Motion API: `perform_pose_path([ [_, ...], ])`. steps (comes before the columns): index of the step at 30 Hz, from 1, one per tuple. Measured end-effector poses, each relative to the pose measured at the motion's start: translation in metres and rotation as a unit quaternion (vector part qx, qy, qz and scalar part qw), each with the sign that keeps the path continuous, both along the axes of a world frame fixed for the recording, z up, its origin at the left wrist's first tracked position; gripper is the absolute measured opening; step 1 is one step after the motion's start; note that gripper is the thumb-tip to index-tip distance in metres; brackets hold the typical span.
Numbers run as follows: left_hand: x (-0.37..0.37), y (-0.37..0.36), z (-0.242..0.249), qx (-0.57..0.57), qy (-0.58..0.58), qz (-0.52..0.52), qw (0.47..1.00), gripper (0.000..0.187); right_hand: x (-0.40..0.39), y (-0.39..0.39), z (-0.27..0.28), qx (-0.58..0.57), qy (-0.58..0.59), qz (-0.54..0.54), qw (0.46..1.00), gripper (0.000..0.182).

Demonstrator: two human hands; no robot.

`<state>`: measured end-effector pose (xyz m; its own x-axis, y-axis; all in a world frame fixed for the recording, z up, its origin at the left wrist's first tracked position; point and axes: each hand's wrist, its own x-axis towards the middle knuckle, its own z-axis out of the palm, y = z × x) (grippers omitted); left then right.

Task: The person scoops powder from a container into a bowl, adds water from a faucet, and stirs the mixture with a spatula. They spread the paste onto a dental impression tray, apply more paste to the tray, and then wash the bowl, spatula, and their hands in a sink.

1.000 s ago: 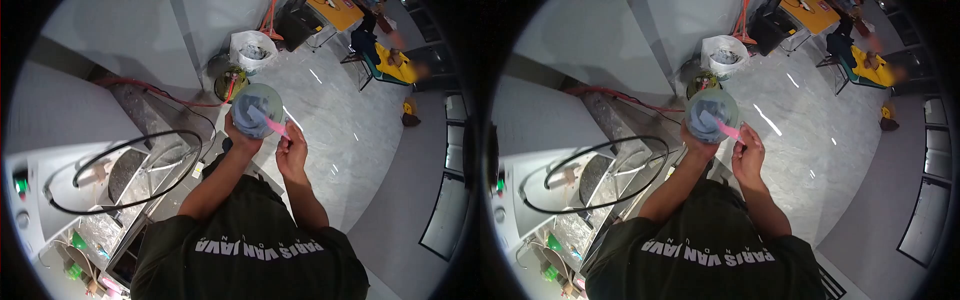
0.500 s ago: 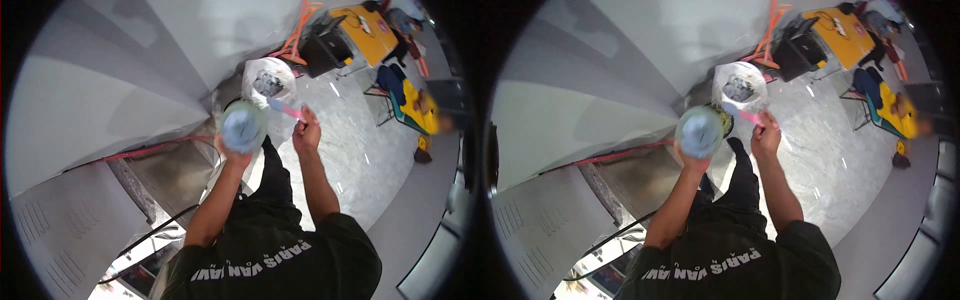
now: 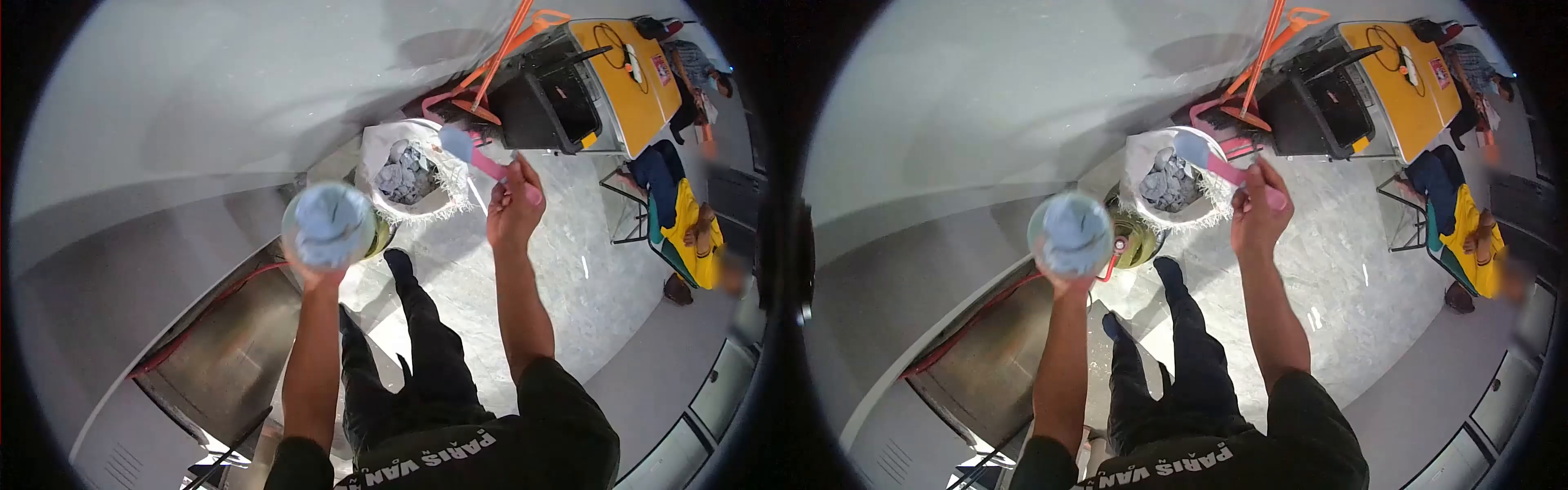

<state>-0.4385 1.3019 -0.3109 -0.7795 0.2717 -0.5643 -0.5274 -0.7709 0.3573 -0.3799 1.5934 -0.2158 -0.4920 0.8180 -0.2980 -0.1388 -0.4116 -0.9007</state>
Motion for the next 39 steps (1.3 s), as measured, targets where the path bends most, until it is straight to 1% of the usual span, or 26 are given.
perform_pose_path([
  [1, 0.008, -0.007, 0.004, -0.004, 0.035, -0.025, 0.999, 0.076, -0.006, -0.002, -0.014, 0.032, -0.047, -0.005, 0.998, 0.026],
  [2, 0.02, -0.017, 0.011, -0.009, 0.069, -0.051, 0.996, 0.077, -0.006, -0.006, -0.033, 0.125, -0.139, 0.033, 0.982, 0.022],
  [3, 0.042, -0.032, 0.009, -0.001, 0.06, -0.047, 0.997, 0.076, -0.004, -0.014, -0.068, 0.209, -0.112, 0.058, 0.97, 0.019],
  [4, 0.055, -0.043, 0.011, 0.011, 0.05, -0.042, 0.998, 0.075, -0.005, -0.021, -0.113, 0.305, -0.049, 0.069, 0.948, 0.018],
  [5, 0.069, -0.053, 0.013, 0.024, 0.04, -0.038, 0.998, 0.074, -0.003, -0.027, -0.195, 0.396, -0.019, 0.075, 0.915, 0.021],
  [6, 0.081, -0.053, 0.023, 0.046, 0.022, -0.029, 0.998, 0.074, 0.001, -0.026, -0.247, 0.478, -0.136, 0.208, 0.843, 0.024],
  [7, 0.101, -0.054, 0.035, 0.069, 0.0, -0.022, 0.997, 0.073, 0.011, -0.03, -0.306, 0.501, -0.219, 0.22, 0.808, 0.025],
  [9, 0.129, -0.073, 0.027, 0.141, -0.099, 0.033, 0.985, 0.067, 0.009, -0.032, -0.333, 0.473, -0.171, 0.161, 0.849, 0.021],
  [11, 0.144, -0.077, 0.045, 0.108, -0.054, 0.017, 0.992, 0.062, 0.009, -0.03, -0.335, 0.479, -0.206, 0.166, 0.837, 0.022],
  [12, 0.156, -0.081, 0.051, 0.104, -0.048, 0.016, 0.993, 0.062, 0.015, -0.026, -0.328, 0.474, -0.252, 0.207, 0.818, 0.015],
  [13, 0.161, -0.08, 0.049, 0.108, -0.03, 0.014, 0.994, 0.063, 0.017, -0.024, -0.32, 0.375, -0.179, 0.151, 0.897, 0.013],
  [14, 0.161, -0.081, 0.045, 0.132, -0.079, 0.058, 0.986, 0.067, 0.01, -0.022, -0.32, 0.268, -0.092, 0.095, 0.954, 0.011],
  [15, 0.163, -0.082, 0.043, 0.135, -0.061, 0.058, 0.987, 0.068, 0.01, -0.027, -0.315, 0.145, -0.007, 0.044, 0.988, 0.011],
  [17, 0.17, -0.091, 0.043, 0.121, -0.037, 0.076, 0.989, 0.07, 0.018, -0.005, -0.283, 0.006, -0.164, 0.05, 0.985, 0.011],
  [19, 0.18, -0.099, 0.046, 0.052, -0.04, 0.115, 0.991, 0.074, 0.025, -0.001, -0.254, -0.007, -0.088, 0.025, 0.996, 0.011],
  [20, 0.188, -0.098, 0.049, -0.067, 0.105, 0.116, 0.985, 0.076, 0.027, 0.002, -0.224, -0.066, -0.094, 0.046, 0.992, 0.013],
  [21, 0.188, -0.101, 0.058, -0.1, 0.124, 0.122, 0.98, 0.077, 0.019, 0.0, -0.189, -0.122, -0.099, 0.061, 0.986, 0.015],
  [22, 0.187, -0.104, 0.065, -0.133, 0.142, 0.129, 0.972, 0.079, 0.014, -0.013, -0.15, -0.133, -0.071, 0.104, 0.983, 0.017],
  [24, 0.182, -0.12, 0.105, 0.001, -0.055, 0.166, 0.984, 0.081, 0.019, -0.041, -0.072, -0.147, -0.004, 0.189, 0.971, 0.019],
  [27, 0.213, -0.151, 0.134, 0.062, -0.06, 0.187, 0.979, 0.088, 0.04, -0.112, 0.025, -0.132, 0.074, 0.299, 0.942, 0.02],
  [29, 0.232, -0.168, 0.169, 0.063, -0.041, 0.191, 0.979, 0.08, 0.063, -0.167, 0.088, -0.109, 0.101, 0.375, 0.915, 0.02],
  [31, 0.277, -0.202, 0.194, 0.072, -0.018, 0.199, 0.977, 0.077, 0.104, -0.232, 0.146, -0.041, 0.101, 0.497, 0.861, 0.019],
  [33, 0.328, -0.243, 0.213, 0.101, -0.009, 0.229, 0.968, 0.07, 0.146, -0.3, 0.18, 0.039, 0.101, 0.601, 0.792, 0.017],
  [35, 0.389, -0.284, 0.219, 0.115, 0.046, 0.254, 0.959, 0.069, 0.194, -0.368, 0.205, 0.13, 0.117, 0.68, 0.712, 0.017],
  [37, 0.44, -0.337, 0.25, 0.117, 0.027, 0.309, 0.944, 0.071, 0.244, -0.442, 0.224, 0.192, 0.155, 0.732, 0.635, 0.015],
  [39, 0.495, -0.386, 0.267, 0.113, 0.02, 0.366, 0.924, 0.074, 0.289, -0.514, 0.231, 0.223, 0.194, 0.781, 0.551, 0.015],
])
